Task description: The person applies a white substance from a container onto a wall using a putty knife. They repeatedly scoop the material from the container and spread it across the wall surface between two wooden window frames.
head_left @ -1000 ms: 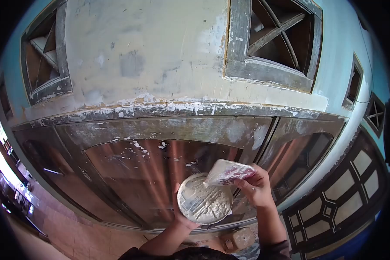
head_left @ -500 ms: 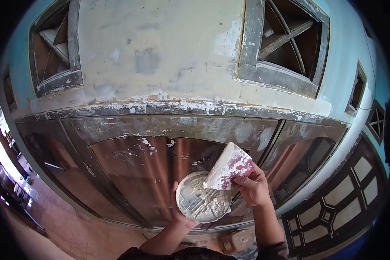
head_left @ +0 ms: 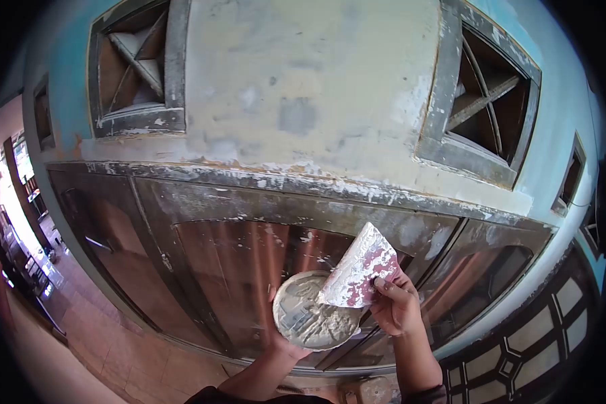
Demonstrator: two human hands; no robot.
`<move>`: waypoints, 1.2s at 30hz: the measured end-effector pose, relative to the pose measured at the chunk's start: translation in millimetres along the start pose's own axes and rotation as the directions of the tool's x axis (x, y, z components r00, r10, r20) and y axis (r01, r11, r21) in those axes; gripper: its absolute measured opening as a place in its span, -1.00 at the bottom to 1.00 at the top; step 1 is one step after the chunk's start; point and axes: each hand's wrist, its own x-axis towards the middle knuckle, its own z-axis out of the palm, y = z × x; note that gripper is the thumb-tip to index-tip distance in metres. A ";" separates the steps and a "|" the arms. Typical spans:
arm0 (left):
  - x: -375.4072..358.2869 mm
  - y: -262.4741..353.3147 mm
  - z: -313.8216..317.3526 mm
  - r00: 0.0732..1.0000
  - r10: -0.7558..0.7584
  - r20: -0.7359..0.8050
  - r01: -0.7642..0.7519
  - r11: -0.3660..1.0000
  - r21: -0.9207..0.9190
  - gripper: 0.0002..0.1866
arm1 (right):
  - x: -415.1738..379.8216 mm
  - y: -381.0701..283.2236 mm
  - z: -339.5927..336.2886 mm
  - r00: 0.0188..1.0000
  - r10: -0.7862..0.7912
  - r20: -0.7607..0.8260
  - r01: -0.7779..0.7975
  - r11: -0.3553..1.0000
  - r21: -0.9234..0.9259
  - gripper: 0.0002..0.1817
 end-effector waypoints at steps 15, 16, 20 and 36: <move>16.8 87.4 73.3 0.993 0.067 0.094 -0.083 0.980 0.178 -0.12 | 91.1 -8.7 122.5 0.770 -0.585 0.254 0.637 0.692 -0.339 -0.66; 19.6 89.1 71.1 0.995 0.070 0.070 -0.080 0.984 0.158 -0.12 | 104.1 -17.0 125.1 0.673 -0.651 0.351 0.736 0.542 -0.406 -0.65; 28.7 91.5 72.9 0.989 0.058 0.138 -0.080 0.983 0.164 -0.12 | 138.9 -29.1 135.7 0.502 -0.716 0.485 0.807 0.187 -0.560 -0.65; 20.2 111.6 30.7 0.998 -0.022 0.062 0.013 0.990 0.144 -0.08 | 145.0 -20.0 143.0 0.212 -0.600 0.772 0.621 -0.527 -0.580 -0.69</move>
